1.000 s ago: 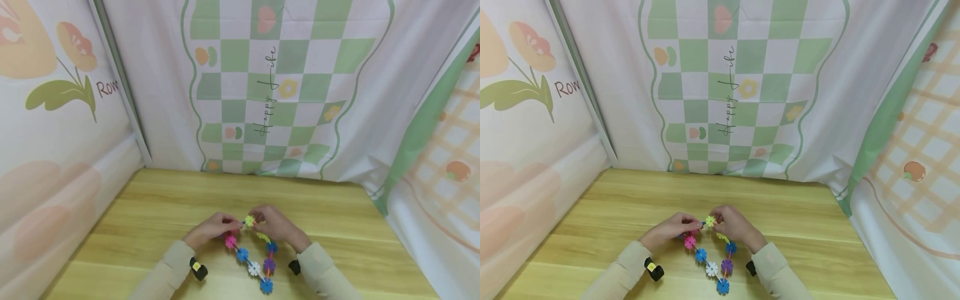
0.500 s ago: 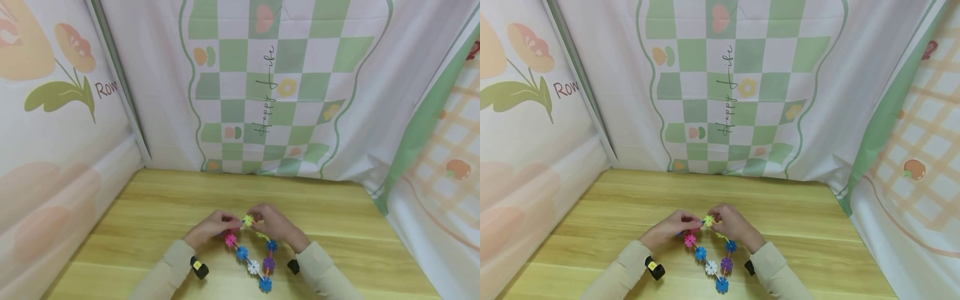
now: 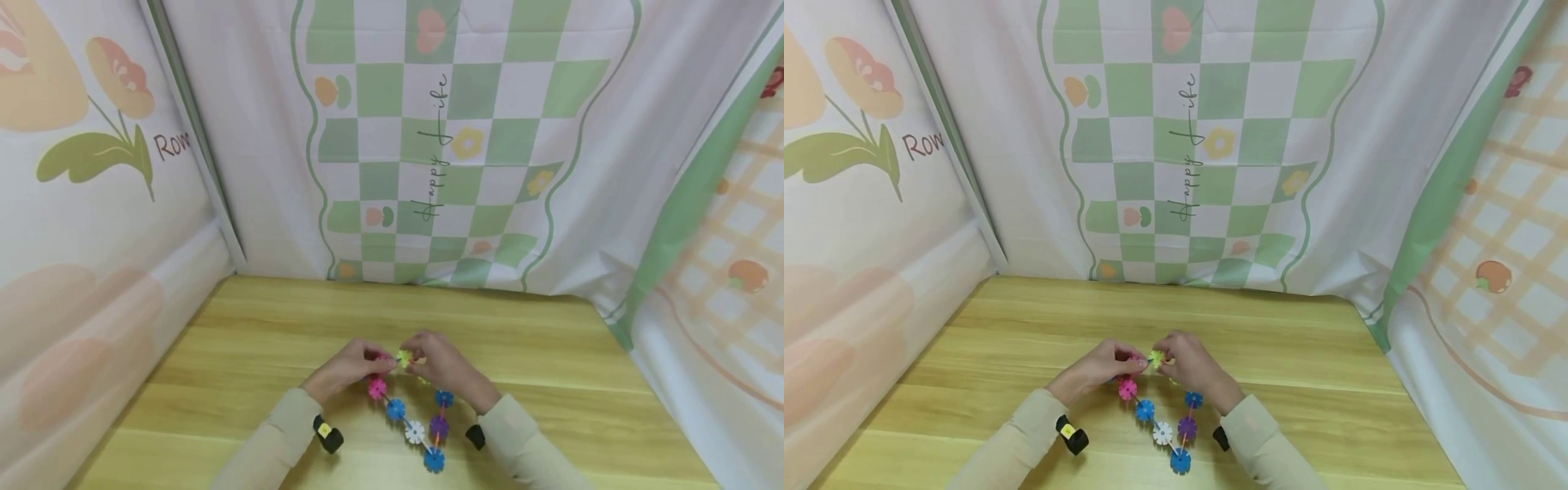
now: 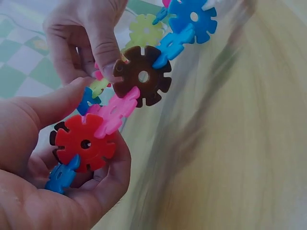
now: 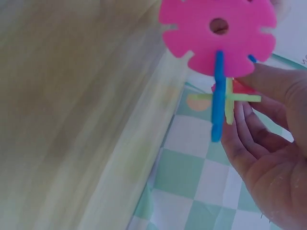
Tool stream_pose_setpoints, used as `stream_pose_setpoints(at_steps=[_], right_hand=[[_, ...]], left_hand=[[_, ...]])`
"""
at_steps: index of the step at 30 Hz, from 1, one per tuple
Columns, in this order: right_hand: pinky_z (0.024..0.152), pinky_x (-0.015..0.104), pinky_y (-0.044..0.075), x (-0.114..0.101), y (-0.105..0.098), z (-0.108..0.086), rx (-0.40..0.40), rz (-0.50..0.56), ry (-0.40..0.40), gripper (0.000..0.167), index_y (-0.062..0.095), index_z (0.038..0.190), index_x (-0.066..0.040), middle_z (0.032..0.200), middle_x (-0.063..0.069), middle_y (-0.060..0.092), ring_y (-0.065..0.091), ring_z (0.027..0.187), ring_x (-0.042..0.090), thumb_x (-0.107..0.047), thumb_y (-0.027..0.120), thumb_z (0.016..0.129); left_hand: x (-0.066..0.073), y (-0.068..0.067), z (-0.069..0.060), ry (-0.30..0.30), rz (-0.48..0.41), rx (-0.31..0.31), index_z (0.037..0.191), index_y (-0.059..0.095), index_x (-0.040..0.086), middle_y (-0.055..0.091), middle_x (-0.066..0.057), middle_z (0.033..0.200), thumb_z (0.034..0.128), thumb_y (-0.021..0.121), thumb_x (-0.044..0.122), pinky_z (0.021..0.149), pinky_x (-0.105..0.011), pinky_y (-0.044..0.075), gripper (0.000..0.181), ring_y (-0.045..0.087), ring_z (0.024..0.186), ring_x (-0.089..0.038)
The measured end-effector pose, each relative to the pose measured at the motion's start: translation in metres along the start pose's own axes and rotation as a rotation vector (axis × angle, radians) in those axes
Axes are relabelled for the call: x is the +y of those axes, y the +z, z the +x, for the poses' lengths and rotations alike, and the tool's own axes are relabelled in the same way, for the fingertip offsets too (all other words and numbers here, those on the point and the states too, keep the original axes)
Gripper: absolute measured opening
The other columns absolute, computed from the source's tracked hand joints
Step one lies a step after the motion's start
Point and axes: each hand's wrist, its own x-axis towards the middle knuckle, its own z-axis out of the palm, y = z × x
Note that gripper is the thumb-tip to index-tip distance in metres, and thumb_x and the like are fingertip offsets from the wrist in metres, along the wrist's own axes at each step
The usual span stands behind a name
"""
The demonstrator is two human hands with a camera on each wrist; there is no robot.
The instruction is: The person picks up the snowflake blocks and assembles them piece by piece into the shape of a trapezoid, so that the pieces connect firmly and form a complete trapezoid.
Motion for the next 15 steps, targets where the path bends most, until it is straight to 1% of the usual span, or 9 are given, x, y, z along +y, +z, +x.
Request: stream_pose_setpoints(at_steps=[2,5,7,8,10,12,15], right_hand=[[0.085,0.039,0.065,0.003,-0.004,-0.001,-0.025,0.038,0.028,0.036,0.074,0.123,0.000,0.115,0.012,0.074,0.072,0.097,0.024,-0.010,0.083,0.090],[0.095,0.048,0.062,0.009,-0.015,-0.009,-0.045,0.084,0.101,0.043,0.069,0.131,0.000,0.124,0.015,0.073,0.072,0.109,0.028,-0.023,0.079,0.096],[0.099,0.050,0.061,0.014,-0.025,-0.018,-0.039,0.098,0.152,0.047,0.068,0.134,0.000,0.127,0.017,0.073,0.071,0.113,0.030,-0.030,0.077,0.098],[0.099,0.050,0.061,0.017,-0.030,-0.023,-0.031,0.101,0.173,0.048,0.068,0.133,0.000,0.127,0.017,0.073,0.071,0.113,0.030,-0.032,0.075,0.099],[0.096,0.045,0.062,0.024,-0.038,-0.035,-0.015,0.106,0.207,0.047,0.069,0.131,0.001,0.122,0.016,0.074,0.072,0.109,0.027,-0.033,0.075,0.099],[0.090,0.037,0.063,0.032,-0.043,-0.047,-0.018,0.119,0.222,0.043,0.071,0.126,0.002,0.115,0.014,0.076,0.072,0.102,0.021,-0.031,0.074,0.099],[0.081,0.025,0.061,0.039,-0.045,-0.066,-0.066,0.169,0.244,0.037,0.073,0.120,0.001,0.106,0.006,0.077,0.070,0.093,0.012,-0.030,0.073,0.100]], left_hand=[[0.000,0.000,0.001,0.009,-0.020,-0.008,0.113,0.076,0.000,0.069,-0.001,0.090,0.0980,0.077,0.025,0.075,-0.024,0.056,0.029,0.064,0.082,-0.012],[-0.001,0.001,0.001,0.017,-0.040,-0.013,0.115,0.075,-0.002,0.071,-0.003,0.093,0.0988,0.076,0.025,0.076,-0.024,0.057,0.031,0.065,0.082,-0.012],[-0.002,0.001,0.000,0.010,-0.045,-0.010,0.117,0.074,-0.002,0.071,-0.003,0.094,0.0989,0.075,0.025,0.077,-0.024,0.057,0.032,0.065,0.082,-0.012],[-0.003,0.000,-0.001,0.008,-0.044,-0.007,0.117,0.074,-0.002,0.071,-0.003,0.095,0.0991,0.075,0.025,0.077,-0.024,0.058,0.033,0.065,0.083,-0.012],[-0.004,-0.001,-0.002,0.001,-0.038,0.001,0.118,0.074,-0.001,0.070,-0.004,0.097,0.0992,0.075,0.026,0.078,-0.025,0.058,0.033,0.065,0.085,-0.013],[-0.005,-0.002,-0.003,-0.005,-0.030,0.007,0.119,0.074,0.000,0.070,-0.004,0.099,0.0991,0.075,0.029,0.080,-0.026,0.058,0.035,0.064,0.087,-0.014],[-0.006,-0.003,-0.003,-0.011,-0.020,0.017,0.120,0.074,0.002,0.071,-0.006,0.100,0.0988,0.075,0.031,0.082,-0.028,0.058,0.037,0.064,0.089,-0.015]])
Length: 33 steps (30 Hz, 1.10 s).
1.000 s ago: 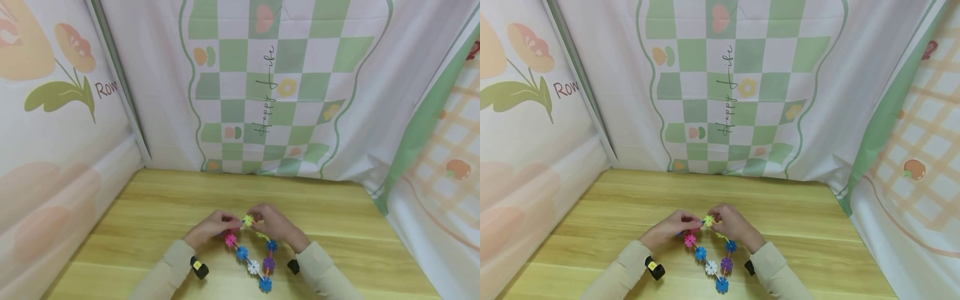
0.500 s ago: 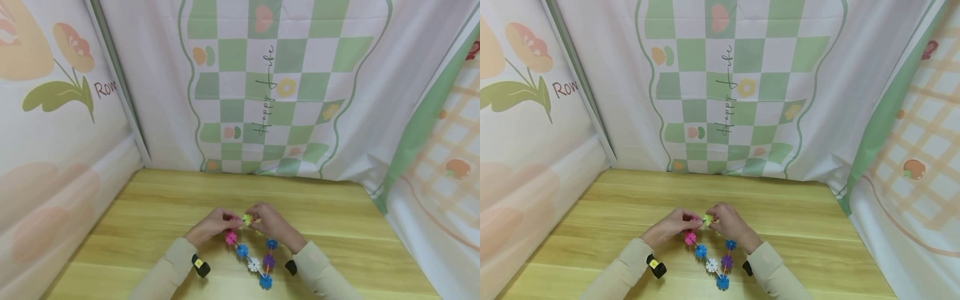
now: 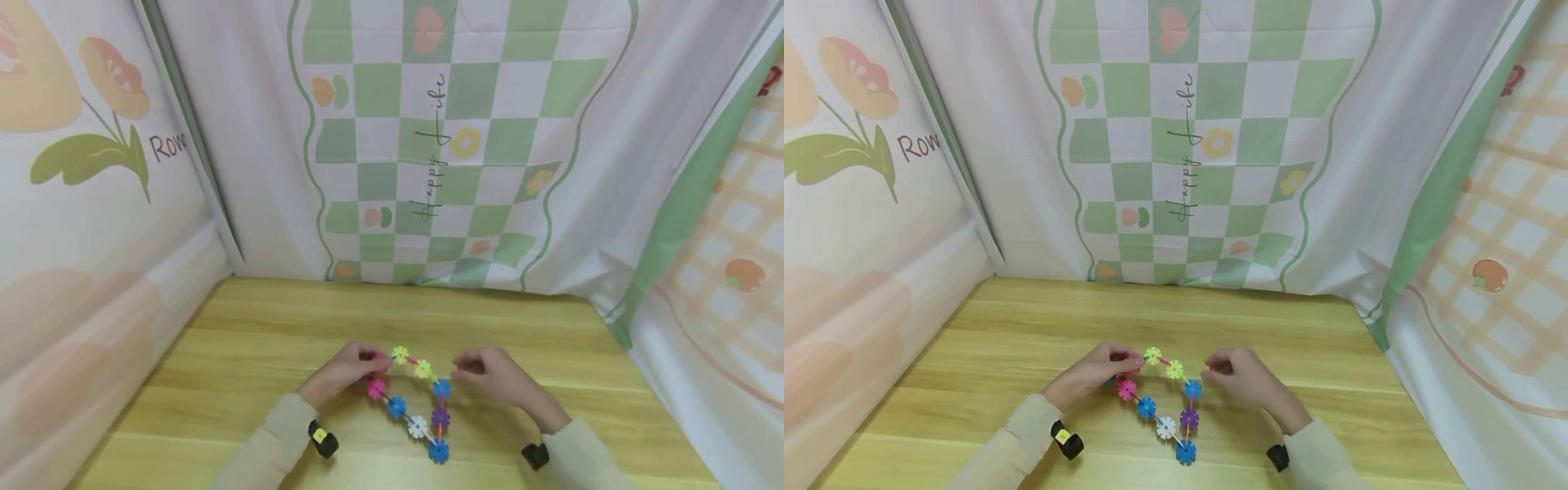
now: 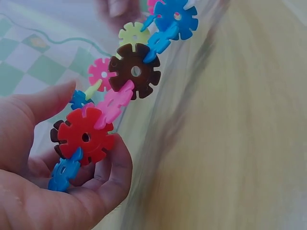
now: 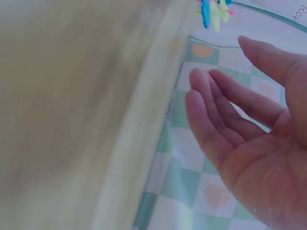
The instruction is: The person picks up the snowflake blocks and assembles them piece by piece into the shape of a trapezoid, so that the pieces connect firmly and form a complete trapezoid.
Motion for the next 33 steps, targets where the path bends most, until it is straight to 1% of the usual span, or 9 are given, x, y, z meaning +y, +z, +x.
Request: stream_pose_setpoints(at_steps=[3,7,11,15,18,23,25,29,33], right_hand=[[0.077,0.022,0.060,0.006,0.005,-0.015,-0.096,0.098,-0.013,0.031,0.074,0.117,0.001,0.101,0.006,0.078,0.071,0.087,0.011,-0.027,0.070,0.102],[0.075,0.029,0.064,0.007,0.019,-0.026,-0.222,0.306,-0.015,0.025,0.074,0.116,0.002,0.100,0.014,0.078,0.074,0.085,0.017,-0.018,0.066,0.104],[0.076,0.035,0.066,0.004,0.028,-0.027,-0.260,0.439,0.014,0.021,0.073,0.113,0.004,0.101,0.018,0.076,0.075,0.085,0.021,-0.012,0.064,0.104],[0.076,0.033,0.066,0.006,0.021,-0.018,-0.205,0.442,0.062,0.020,0.072,0.113,0.007,0.098,0.017,0.075,0.073,0.085,0.021,-0.008,0.062,0.104],[0.078,0.031,0.066,0.012,0.011,-0.007,-0.143,0.425,0.120,0.021,0.071,0.117,0.008,0.101,0.015,0.075,0.073,0.089,0.020,-0.006,0.060,0.105],[0.081,0.031,0.065,0.025,0.001,0.009,-0.075,0.383,0.179,0.023,0.070,0.119,0.010,0.107,0.017,0.074,0.073,0.094,0.021,-0.006,0.058,0.107],[0.081,0.030,0.065,0.030,-0.001,0.012,-0.060,0.376,0.200,0.023,0.070,0.119,0.011,0.108,0.018,0.074,0.073,0.095,0.021,-0.005,0.058,0.107],[0.082,0.030,0.065,0.038,-0.001,0.015,-0.036,0.381,0.244,0.022,0.070,0.119,0.012,0.111,0.020,0.074,0.073,0.098,0.021,-0.002,0.057,0.107],[0.082,0.030,0.065,0.040,-0.001,0.016,-0.034,0.379,0.248,0.022,0.070,0.119,0.012,0.113,0.021,0.074,0.073,0.099,0.021,-0.002,0.057,0.107]], left_hand=[[-0.001,0.000,-0.001,-0.007,0.007,0.015,0.120,0.074,0.003,0.071,-0.006,0.102,0.0983,0.076,0.033,0.083,-0.028,0.058,0.037,0.065,0.090,-0.016],[-0.002,0.000,-0.002,-0.017,0.007,0.040,0.120,0.074,0.005,0.071,-0.005,0.102,0.0978,0.076,0.034,0.083,-0.027,0.058,0.037,0.065,0.092,-0.016],[-0.001,0.002,-0.002,0.000,-0.008,0.065,0.119,0.074,0.003,0.072,-0.007,0.101,0.1012,0.072,0.035,0.084,-0.026,0.057,0.037,0.064,0.092,-0.016],[0.002,0.006,0.001,0.011,-0.030,0.123,0.125,0.072,0.002,0.073,-0.011,0.109,0.1074,0.061,0.031,0.085,-0.026,0.056,0.036,0.065,0.095,-0.016],[0.004,0.010,0.005,0.006,-0.032,0.180,0.129,0.070,0.003,0.071,-0.013,0.116,0.1084,0.057,0.022,0.085,-0.025,0.056,0.031,0.066,0.098,-0.016],[0.003,0.012,0.013,0.027,-0.019,0.248,0.120,0.073,0.001,0.072,-0.015,0.114,0.1034,0.064,0.011,0.086,-0.028,0.058,0.021,0.067,0.098,-0.018],[0.000,0.012,0.017,0.042,0.008,0.254,0.114,0.075,0.002,0.073,-0.014,0.110,0.1013,0.067,0.010,0.086,-0.029,0.058,0.017,0.067,0.096,-0.019],[-0.005,0.010,0.020,0.064,0.080,0.235,0.109,0.075,0.002,0.074,-0.012,0.104,0.1007,0.069,0.009,0.083,-0.029,0.059,0.013,0.067,0.092,-0.017],[-0.009,0.009,0.023,0.073,0.140,0.230,0.107,0.076,0.001,0.074,-0.011,0.099,0.1005,0.068,0.007,0.077,-0.027,0.057,0.012,0.066,0.087,-0.015]])
